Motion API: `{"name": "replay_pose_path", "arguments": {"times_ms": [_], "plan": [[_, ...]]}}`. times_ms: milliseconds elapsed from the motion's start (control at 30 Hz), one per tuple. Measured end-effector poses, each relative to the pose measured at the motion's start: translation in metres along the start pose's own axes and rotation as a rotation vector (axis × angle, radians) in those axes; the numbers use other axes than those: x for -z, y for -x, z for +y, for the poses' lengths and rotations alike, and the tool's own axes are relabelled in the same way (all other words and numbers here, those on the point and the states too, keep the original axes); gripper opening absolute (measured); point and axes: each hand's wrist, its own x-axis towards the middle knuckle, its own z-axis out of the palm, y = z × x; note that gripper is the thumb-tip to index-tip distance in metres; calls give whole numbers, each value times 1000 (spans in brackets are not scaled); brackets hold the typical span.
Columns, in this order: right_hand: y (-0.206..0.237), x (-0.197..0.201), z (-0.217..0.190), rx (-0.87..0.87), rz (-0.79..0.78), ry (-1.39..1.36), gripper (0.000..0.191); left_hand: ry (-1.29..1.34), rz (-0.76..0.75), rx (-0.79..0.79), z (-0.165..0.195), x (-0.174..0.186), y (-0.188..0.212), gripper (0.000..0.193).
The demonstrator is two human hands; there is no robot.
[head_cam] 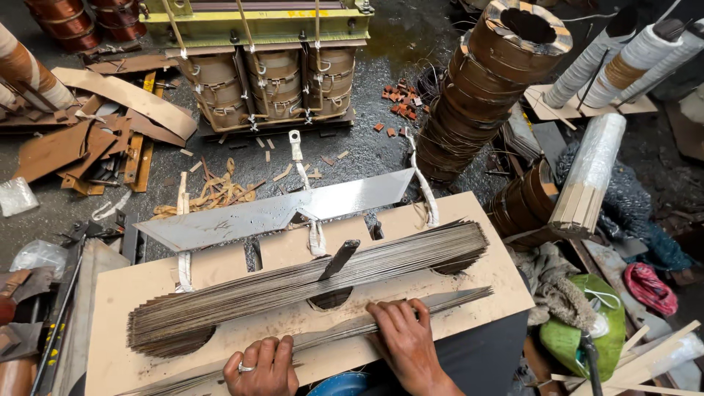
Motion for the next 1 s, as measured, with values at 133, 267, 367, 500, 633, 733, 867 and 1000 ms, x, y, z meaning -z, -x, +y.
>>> {"name": "replay_pose_path", "arguments": {"times_ms": [133,267,367,500,633,733,867,1000], "plan": [[-3,-1,-1,-1,105,122,22,-4,-15,10,-2,3,-1,21],[-5,-5,1,26,169,98,15,-35,-39,-13,-4,-2,3,22],[-5,-8,3,50,170,56,16,-32,-3,10,-2,-6,3,24],[-10,3,4,86,127,33,17,2,-10,10,2,8,-7,19],[-14,33,-2,143,109,-34,26,74,-99,13,6,47,-26,17],[-16,60,-4,44,-92,-142,28,48,-648,156,10,79,-41,33],[-24,77,-3,7,-382,-170,37,277,-837,229,4,94,-64,43],[-32,61,0,-134,-580,-209,46,475,-750,242,2,86,-68,54]]}}
